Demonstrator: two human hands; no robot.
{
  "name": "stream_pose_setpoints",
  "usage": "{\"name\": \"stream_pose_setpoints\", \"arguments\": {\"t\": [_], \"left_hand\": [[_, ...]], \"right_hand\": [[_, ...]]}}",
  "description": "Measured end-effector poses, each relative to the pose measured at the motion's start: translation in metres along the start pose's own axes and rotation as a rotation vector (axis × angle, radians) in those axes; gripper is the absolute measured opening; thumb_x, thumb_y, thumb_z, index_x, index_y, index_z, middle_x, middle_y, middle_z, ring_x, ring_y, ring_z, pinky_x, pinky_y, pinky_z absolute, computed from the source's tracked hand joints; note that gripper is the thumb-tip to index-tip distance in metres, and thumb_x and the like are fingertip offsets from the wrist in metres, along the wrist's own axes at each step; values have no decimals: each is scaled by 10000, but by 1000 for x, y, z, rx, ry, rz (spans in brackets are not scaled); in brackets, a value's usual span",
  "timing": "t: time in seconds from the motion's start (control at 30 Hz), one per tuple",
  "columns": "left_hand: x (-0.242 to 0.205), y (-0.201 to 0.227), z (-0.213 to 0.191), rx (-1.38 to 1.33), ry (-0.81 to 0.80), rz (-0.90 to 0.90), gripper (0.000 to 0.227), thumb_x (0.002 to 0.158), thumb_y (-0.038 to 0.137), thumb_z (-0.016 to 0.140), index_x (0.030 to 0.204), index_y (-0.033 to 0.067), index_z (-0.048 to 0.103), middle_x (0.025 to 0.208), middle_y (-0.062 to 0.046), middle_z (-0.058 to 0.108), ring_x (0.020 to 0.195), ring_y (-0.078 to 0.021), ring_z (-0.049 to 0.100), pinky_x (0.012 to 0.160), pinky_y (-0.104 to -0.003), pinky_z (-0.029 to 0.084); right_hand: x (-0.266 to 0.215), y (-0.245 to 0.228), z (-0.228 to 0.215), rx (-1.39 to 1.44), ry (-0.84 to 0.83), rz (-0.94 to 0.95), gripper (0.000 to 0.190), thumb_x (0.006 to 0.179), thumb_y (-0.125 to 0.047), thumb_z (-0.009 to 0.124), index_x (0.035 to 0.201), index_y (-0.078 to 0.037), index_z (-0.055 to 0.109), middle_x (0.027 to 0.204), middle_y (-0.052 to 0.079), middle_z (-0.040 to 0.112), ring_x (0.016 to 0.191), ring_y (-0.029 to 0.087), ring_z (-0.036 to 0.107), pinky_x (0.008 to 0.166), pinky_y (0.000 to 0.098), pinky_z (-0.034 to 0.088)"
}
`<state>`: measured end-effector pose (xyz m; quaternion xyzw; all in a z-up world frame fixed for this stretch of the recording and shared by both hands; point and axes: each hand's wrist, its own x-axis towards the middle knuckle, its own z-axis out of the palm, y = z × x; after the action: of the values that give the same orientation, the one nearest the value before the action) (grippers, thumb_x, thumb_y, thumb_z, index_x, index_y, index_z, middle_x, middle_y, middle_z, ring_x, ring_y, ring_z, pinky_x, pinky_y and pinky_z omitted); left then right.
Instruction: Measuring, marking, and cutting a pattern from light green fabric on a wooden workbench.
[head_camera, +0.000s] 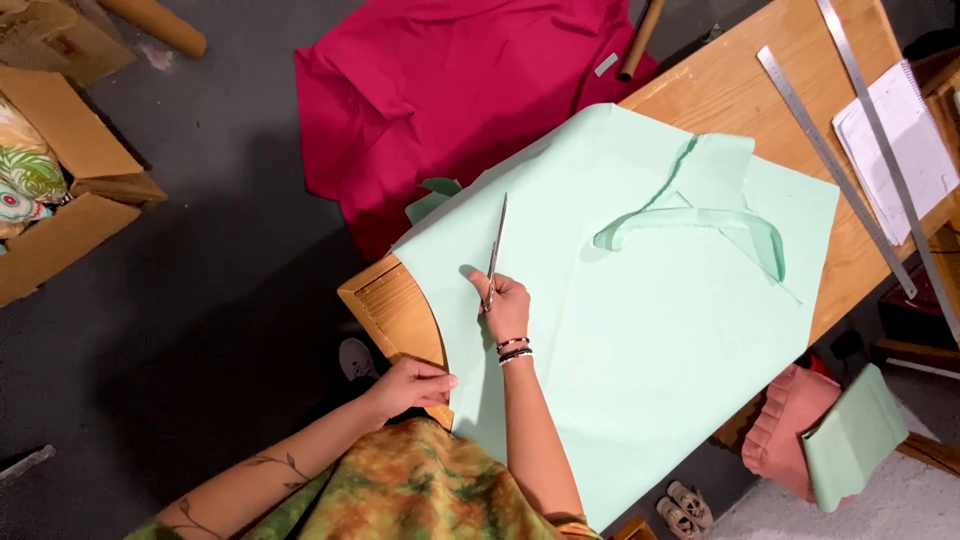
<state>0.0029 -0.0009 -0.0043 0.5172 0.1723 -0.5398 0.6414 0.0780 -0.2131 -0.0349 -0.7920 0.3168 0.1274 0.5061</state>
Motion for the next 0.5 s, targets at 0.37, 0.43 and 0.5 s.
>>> {"name": "stream_pose_setpoints", "arguments": {"t": [0.37,0.43,0.5], "left_hand": [[-4,39,-4,-118,167,94,602,835,239,880,1348,3,671,1098,-204,743,1036,-313,736,966,-451,570],[1,62,-13,-171,250,135,560,869,280,839,1340,29,667,1117,-177,725,1064,-289,715,996,-441,559],[-3,97,-18,-225,336,173,521,904,320,797,1331,55,663,1135,-151,706,1092,-265,693,1025,-430,547]], "right_hand": [[-85,14,-53,-9,170,7,405,903,-402,766,705,-57,688,627,168,663,671,251,559,696,368,462],[-107,51,-74,-46,366,33,395,934,-447,724,833,-67,686,745,187,702,764,329,630,773,437,483],[-128,71,-97,-81,558,64,415,965,-493,683,962,-78,683,863,206,740,858,408,702,851,506,504]]}}
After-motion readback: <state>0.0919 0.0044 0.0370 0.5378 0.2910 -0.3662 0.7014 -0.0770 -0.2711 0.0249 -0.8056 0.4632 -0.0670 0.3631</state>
